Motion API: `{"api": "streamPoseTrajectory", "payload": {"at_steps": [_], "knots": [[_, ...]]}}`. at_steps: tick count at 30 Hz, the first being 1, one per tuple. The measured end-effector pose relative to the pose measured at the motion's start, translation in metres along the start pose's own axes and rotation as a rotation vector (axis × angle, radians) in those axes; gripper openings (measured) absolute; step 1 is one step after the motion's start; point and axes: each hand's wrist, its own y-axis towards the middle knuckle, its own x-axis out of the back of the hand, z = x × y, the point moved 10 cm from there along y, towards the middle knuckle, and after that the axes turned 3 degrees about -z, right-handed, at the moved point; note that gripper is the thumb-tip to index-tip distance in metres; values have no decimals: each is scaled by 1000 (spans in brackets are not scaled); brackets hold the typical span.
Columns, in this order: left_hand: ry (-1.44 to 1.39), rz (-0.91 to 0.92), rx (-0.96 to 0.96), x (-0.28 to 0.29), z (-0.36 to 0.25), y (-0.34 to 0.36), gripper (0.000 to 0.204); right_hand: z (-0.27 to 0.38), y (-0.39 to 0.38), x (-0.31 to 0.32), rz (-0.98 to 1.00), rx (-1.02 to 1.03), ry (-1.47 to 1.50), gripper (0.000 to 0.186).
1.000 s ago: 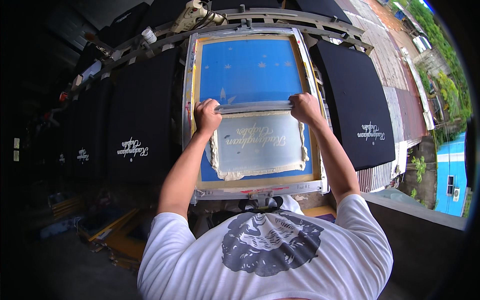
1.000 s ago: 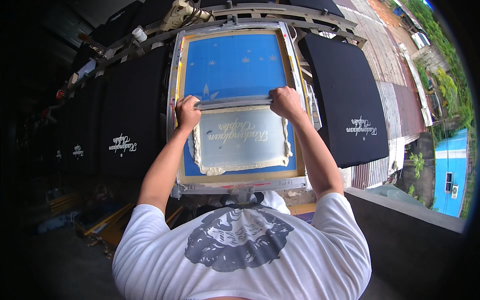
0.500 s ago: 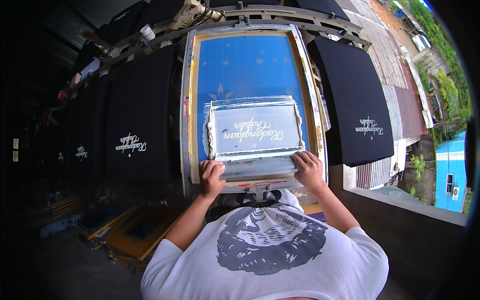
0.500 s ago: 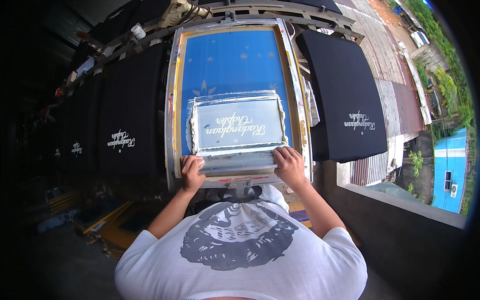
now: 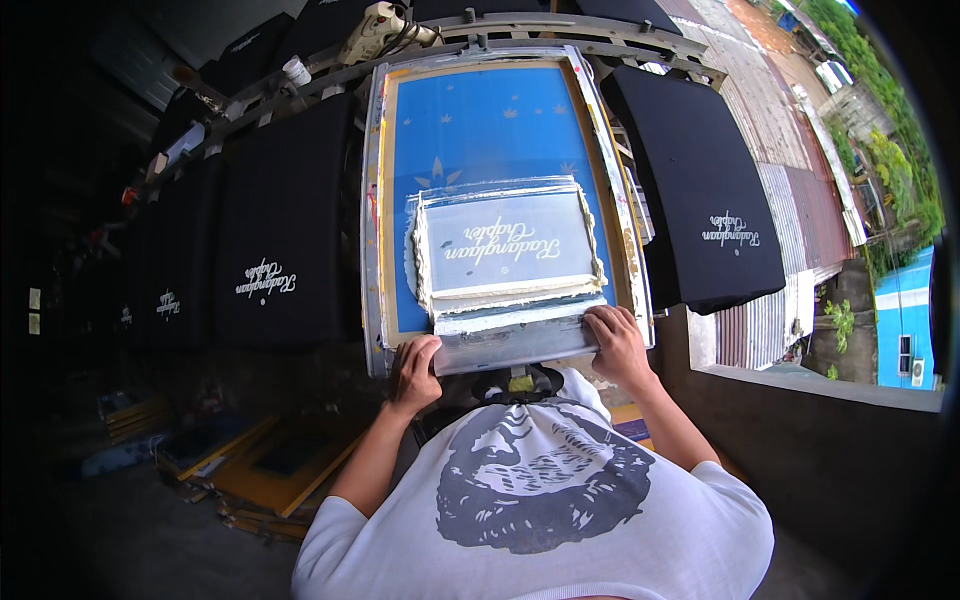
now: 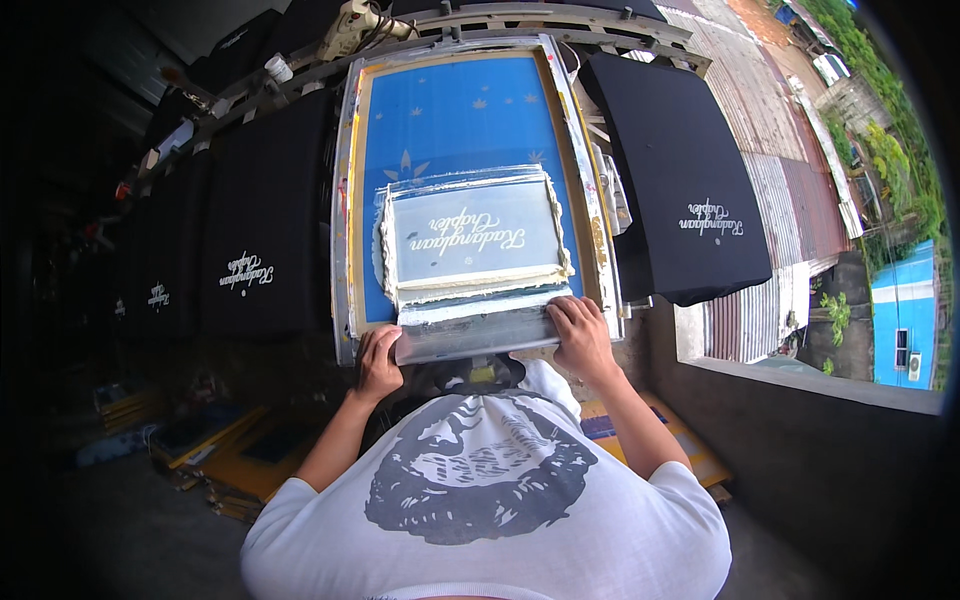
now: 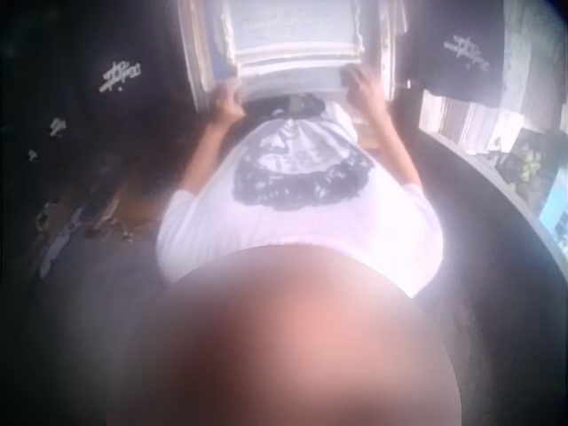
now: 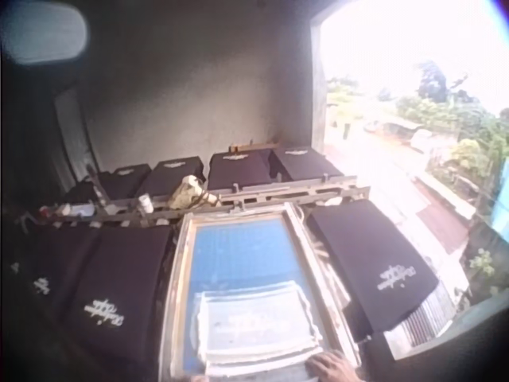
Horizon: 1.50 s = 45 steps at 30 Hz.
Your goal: The person uses a squeegee to pull white ink across a screen printing frame, transferring a design onto a black t-shirt. The person repeats the squeegee stroke multiple times on the same shirt.
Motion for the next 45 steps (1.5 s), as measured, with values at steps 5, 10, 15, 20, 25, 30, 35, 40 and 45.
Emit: {"api": "streamPoseTrajectory", "payload": {"at_steps": [5,10,15,20,25,30,35,40,45], "knots": [[235,-345,482,60,50,-31,46,-27,-33,31,-19,-199,281,61],[-124,-202,1114,47,112,-68,27,-139,-101,36,-374,-747,203,39],[-209,-233,1146,39,112,-99,33,-154,-120,17,-240,-914,441,33],[-428,-359,1159,47,97,-101,32,-145,-132,43,-369,-862,457,30],[-441,-440,1138,83,88,-98,38,-110,-124,72,-393,-874,465,30],[-493,-500,1117,133,116,-83,39,-65,-100,64,-480,-888,517,32],[-539,-447,1086,193,144,-38,40,-6,-75,63,-539,-980,583,33],[-561,-415,1062,214,179,-31,39,20,-57,74,-604,-921,533,32],[-563,-440,1083,130,155,0,38,-65,-65,74,-594,-943,538,32]]}}
